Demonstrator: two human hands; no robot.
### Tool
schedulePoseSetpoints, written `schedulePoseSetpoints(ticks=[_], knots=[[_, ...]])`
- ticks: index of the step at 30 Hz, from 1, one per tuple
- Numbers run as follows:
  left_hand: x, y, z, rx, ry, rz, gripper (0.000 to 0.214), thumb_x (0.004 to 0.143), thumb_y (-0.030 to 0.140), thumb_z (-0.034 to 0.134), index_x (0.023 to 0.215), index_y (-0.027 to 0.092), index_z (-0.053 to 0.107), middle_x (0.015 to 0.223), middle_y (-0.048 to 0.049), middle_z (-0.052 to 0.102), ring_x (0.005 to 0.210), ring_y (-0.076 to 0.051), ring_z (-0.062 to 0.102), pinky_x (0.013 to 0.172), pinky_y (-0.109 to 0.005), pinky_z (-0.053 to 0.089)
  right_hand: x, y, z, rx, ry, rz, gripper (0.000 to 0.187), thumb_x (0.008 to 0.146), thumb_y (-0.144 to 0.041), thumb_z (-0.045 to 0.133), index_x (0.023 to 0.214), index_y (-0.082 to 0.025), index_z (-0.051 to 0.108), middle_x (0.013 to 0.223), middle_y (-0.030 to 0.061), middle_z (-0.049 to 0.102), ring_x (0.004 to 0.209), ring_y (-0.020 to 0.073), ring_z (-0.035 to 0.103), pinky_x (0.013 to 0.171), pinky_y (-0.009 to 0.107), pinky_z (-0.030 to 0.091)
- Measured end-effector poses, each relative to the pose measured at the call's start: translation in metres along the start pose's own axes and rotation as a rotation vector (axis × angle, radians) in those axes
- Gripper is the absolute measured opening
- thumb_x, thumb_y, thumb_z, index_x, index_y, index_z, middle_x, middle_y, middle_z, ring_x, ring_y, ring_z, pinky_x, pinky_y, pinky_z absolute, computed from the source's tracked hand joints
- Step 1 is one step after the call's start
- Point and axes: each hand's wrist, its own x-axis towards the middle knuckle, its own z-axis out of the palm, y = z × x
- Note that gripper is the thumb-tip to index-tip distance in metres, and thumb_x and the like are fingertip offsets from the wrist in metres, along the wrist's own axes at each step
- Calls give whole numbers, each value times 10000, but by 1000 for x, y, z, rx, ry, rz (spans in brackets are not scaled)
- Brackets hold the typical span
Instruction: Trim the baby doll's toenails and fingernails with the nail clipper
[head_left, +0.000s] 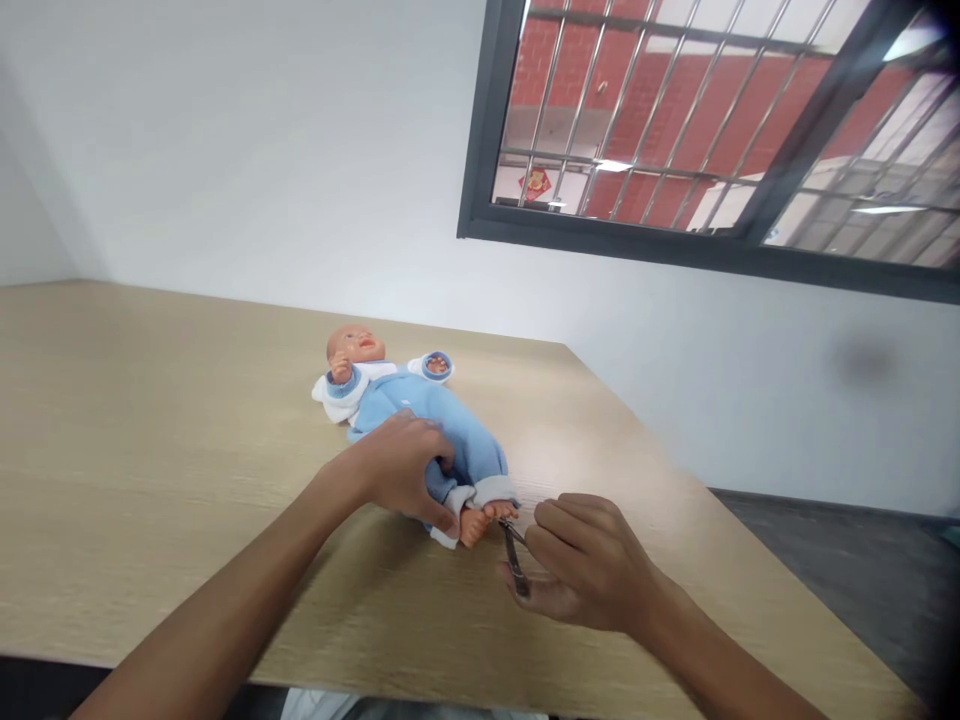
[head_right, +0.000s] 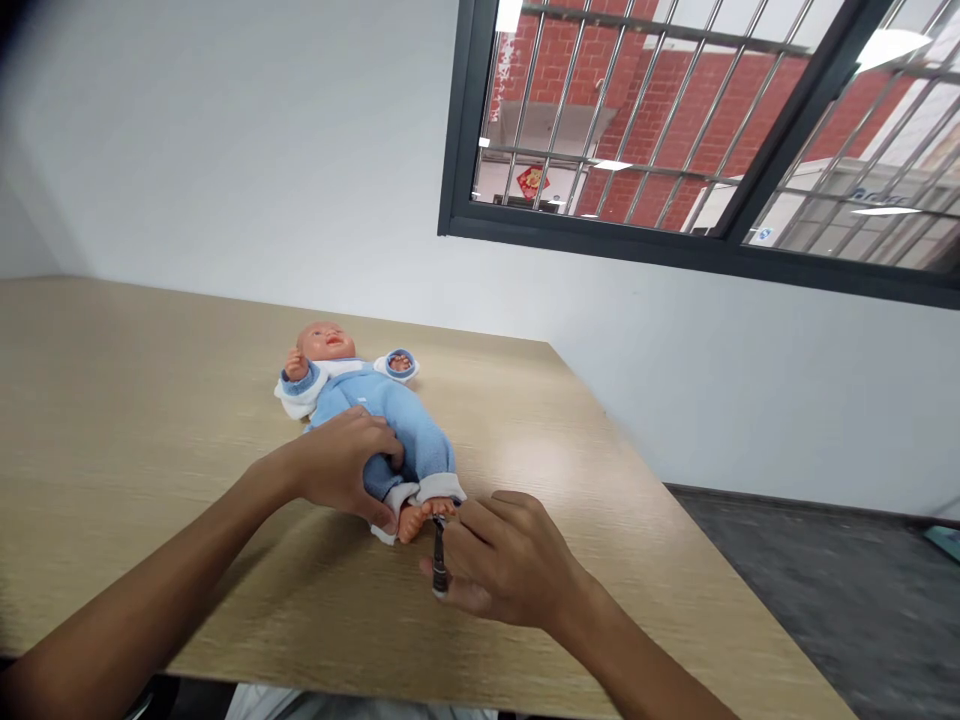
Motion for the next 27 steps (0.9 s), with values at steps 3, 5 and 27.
schedulePoseSetpoints(ticks=[3,5,27], knots=[[0,1,0,-5,-1,-9,473,624,637,731,882,247,668,928,16,678,883,-219,602,828,-350,334,0,0,0,-5,4,1,269,873,-277,610,669,-194,454,606,-25,427,543,138,320,506,315,230],[0,1,0,-5,-1,-6,471,626,637,728,884,248,666,927,22,678,883,-217,604,827,-351,333,1,-1,-1,-6,7,6,268,867,-263,616,666,-194,453,604,-26,429,538,137,318,503,316,228],[0,-1,0,7,-12,1,482,628,642,725,906,252,668,950,17,681,907,-221,608,827,-352,335,1,0,-3,5,-7,9,254,879,-260,600,667,-190,478,610,-21,444,541,138,345,508,315,240]])
